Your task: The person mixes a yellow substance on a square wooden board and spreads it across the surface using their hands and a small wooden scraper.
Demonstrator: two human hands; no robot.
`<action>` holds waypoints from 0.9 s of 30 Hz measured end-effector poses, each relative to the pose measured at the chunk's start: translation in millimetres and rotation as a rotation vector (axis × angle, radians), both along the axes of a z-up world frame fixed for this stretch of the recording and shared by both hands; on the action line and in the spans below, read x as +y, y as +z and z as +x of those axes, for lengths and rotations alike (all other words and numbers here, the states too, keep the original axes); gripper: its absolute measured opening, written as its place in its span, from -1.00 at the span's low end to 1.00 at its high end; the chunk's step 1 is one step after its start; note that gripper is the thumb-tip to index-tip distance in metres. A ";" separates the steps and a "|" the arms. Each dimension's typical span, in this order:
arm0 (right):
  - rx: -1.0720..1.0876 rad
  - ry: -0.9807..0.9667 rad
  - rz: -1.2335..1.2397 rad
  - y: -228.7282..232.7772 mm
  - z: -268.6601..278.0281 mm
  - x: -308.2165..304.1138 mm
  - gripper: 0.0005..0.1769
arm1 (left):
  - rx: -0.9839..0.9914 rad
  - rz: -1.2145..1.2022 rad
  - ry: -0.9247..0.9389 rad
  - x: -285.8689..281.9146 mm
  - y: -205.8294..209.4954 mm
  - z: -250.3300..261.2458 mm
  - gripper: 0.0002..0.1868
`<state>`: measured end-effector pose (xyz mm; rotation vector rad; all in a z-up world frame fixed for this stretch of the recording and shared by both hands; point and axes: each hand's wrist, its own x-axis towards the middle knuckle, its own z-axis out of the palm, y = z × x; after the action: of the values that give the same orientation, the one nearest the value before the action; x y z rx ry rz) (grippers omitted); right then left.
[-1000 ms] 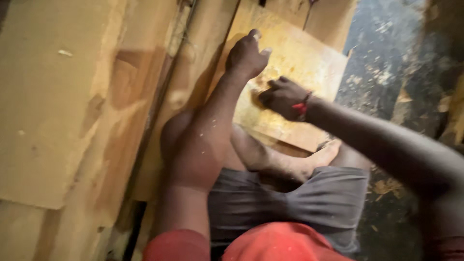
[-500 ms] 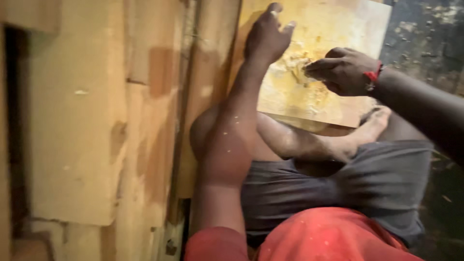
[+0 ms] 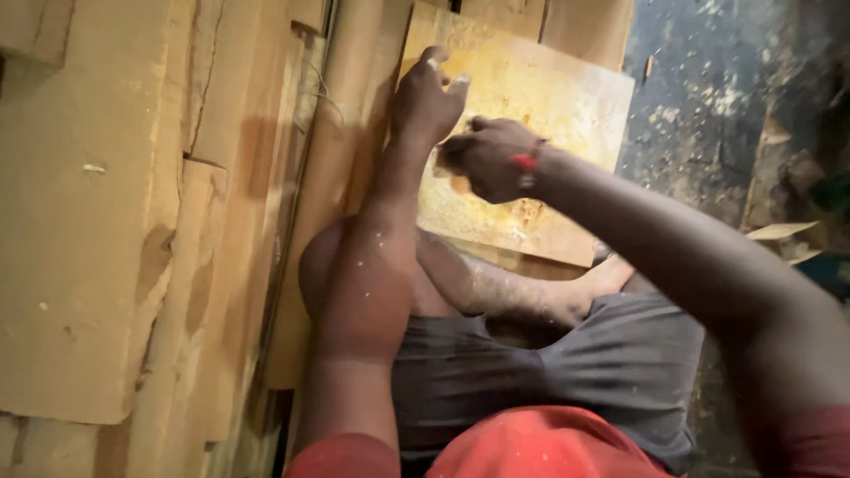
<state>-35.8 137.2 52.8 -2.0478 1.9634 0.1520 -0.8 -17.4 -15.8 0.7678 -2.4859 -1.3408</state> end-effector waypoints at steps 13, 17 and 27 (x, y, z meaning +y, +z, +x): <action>0.015 -0.154 0.129 11.4 -23.6 35.1 -0.65 | -0.050 0.092 -0.056 9.8 15.5 -3.1 -0.43; -0.063 -0.263 0.015 -14.0 -53.5 18.7 -0.52 | -0.041 0.096 -0.049 8.1 22.0 0.4 -0.44; -0.035 -0.625 0.537 -30.2 -78.1 6.2 -0.55 | -0.101 0.079 -0.039 3.6 15.8 2.0 -0.44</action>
<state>-113.9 143.4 22.6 -1.0544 2.1385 0.4382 1.2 -13.8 0.0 0.8276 -2.5507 -1.4557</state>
